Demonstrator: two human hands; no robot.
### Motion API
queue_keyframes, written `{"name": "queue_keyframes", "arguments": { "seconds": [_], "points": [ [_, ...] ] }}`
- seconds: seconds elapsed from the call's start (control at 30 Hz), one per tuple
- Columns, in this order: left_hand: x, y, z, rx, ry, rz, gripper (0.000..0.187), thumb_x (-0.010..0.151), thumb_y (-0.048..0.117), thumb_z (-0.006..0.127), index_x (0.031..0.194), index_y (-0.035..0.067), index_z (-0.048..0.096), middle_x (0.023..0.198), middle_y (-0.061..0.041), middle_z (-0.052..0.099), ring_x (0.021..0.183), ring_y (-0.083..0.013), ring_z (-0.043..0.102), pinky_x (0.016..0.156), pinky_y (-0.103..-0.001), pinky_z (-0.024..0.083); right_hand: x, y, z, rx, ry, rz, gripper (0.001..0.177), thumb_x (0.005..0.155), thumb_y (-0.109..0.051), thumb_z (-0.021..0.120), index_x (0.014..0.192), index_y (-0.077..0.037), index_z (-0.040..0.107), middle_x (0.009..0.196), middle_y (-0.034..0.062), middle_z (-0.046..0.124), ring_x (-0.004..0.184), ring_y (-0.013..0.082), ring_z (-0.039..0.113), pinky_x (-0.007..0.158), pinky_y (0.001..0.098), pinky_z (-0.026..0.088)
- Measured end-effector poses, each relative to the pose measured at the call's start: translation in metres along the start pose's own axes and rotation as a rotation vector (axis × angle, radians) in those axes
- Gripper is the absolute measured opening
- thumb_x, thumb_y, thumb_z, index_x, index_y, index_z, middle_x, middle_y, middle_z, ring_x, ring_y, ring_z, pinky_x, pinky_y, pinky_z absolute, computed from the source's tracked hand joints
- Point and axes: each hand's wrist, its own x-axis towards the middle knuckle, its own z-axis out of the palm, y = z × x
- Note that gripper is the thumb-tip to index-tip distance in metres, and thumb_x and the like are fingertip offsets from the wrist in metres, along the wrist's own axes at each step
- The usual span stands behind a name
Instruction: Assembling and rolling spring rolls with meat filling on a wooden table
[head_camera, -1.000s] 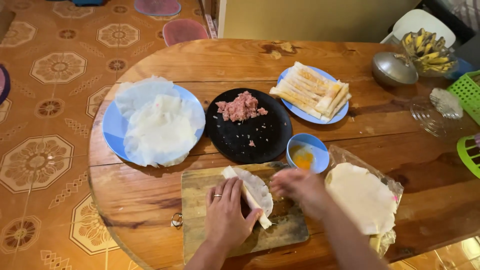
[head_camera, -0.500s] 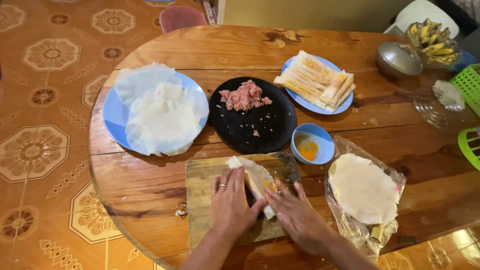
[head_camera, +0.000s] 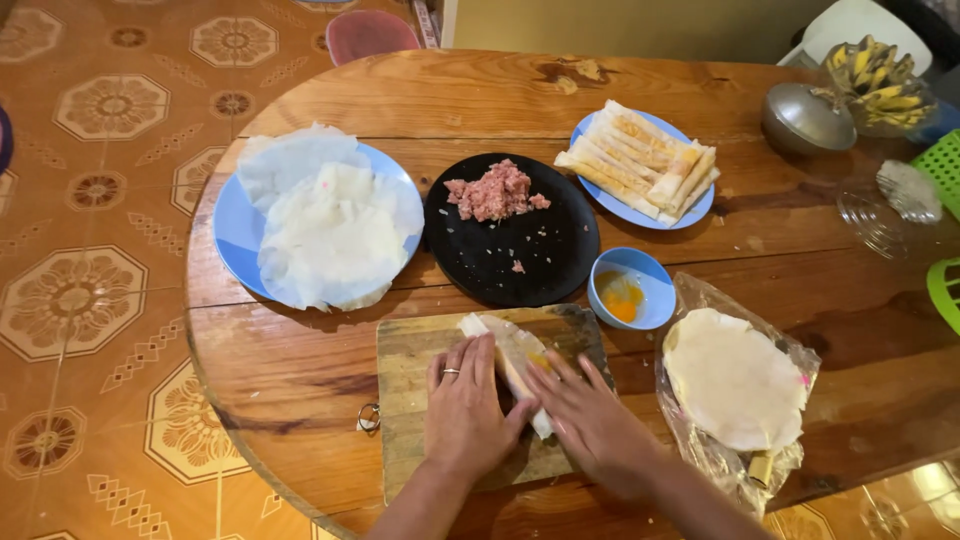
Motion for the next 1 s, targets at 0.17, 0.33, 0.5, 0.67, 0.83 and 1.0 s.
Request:
{"name": "queue_keyframes", "arguments": {
  "seconds": [0.17, 0.33, 0.5, 0.67, 0.83, 1.0],
  "points": [
    [0.0, 0.004, -0.003, -0.011, 0.024, 0.004, 0.094, 0.081, 0.058, 0.077, 0.147, 0.001, 0.04, 0.147, -0.015, 0.053, 0.135, -0.0333, 0.049, 0.117, -0.056, 0.021, -0.028, 0.017, 0.024, 0.006, 0.037, 0.026, 0.062, 0.102, -0.026, 0.035, 0.162, -0.017, 0.021, 0.17, 0.0021, 0.02, 0.158, 0.0264, -0.004, 0.123, 0.0527, -0.009],
    [0.007, -0.002, -0.011, 0.046, 0.091, 0.109, 0.073, 0.084, 0.065, 0.07, 0.127, 0.007, 0.058, 0.142, -0.012, 0.059, 0.133, -0.035, 0.049, 0.109, -0.057, 0.031, 0.0, 0.018, 0.032, -0.1, 0.455, -0.014, 0.045, 0.103, -0.021, 0.043, 0.146, -0.014, 0.055, 0.153, 0.0034, 0.055, 0.154, 0.0308, 0.025, 0.124, 0.0542, 0.01],
    [0.024, -0.018, -0.028, 0.113, -0.089, 0.252, 0.022, 0.102, 0.031, 0.053, 0.11, 0.017, 0.069, 0.125, -0.003, 0.071, 0.117, -0.03, 0.058, 0.098, -0.049, 0.039, 0.022, -0.028, 0.038, 0.008, 0.578, 0.038, 0.03, 0.091, -0.004, 0.07, 0.121, 0.0, 0.069, 0.109, 0.0121, 0.071, 0.101, 0.025, 0.063, 0.095, 0.0335, 0.058],
    [0.05, -0.045, -0.023, 0.129, -0.034, 0.586, 0.025, 0.086, 0.012, 0.07, 0.111, 0.014, 0.071, 0.118, -0.005, 0.07, 0.107, -0.0281, 0.057, 0.084, -0.046, 0.043, 0.036, -0.028, 0.064, -0.187, 0.727, 0.111, 0.03, 0.084, -0.004, 0.081, 0.111, 0.004, 0.072, 0.1, 0.0187, 0.074, 0.088, 0.0302, 0.069, 0.078, 0.0388, 0.061],
    [0.082, -0.036, -0.027, 0.169, -0.129, 0.714, 0.019, 0.086, 0.026, 0.08, 0.103, 0.018, 0.08, 0.112, -0.005, 0.07, 0.1, -0.0246, 0.057, 0.08, -0.041, 0.047, 0.04, -0.018, 0.059, 0.061, 0.583, 0.336, 0.011, 0.095, -0.005, 0.066, 0.104, 0.0, 0.07, 0.085, 0.0123, 0.071, 0.068, 0.0182, 0.067, 0.057, 0.0233, 0.063],
    [0.104, -0.016, -0.034, 0.298, -0.383, 0.687, 0.02, 0.09, 0.016, 0.071, 0.103, 0.029, 0.079, 0.093, 0.002, 0.067, 0.097, -0.0268, 0.058, 0.08, -0.048, 0.038, 0.043, 0.008, 0.064, 0.049, 0.697, 0.377, 0.018, 0.09, -0.012, 0.074, 0.101, 0.001, 0.077, 0.091, 0.014, 0.069, 0.085, 0.0295, 0.058, 0.066, 0.0426, 0.051]
  ]
}}
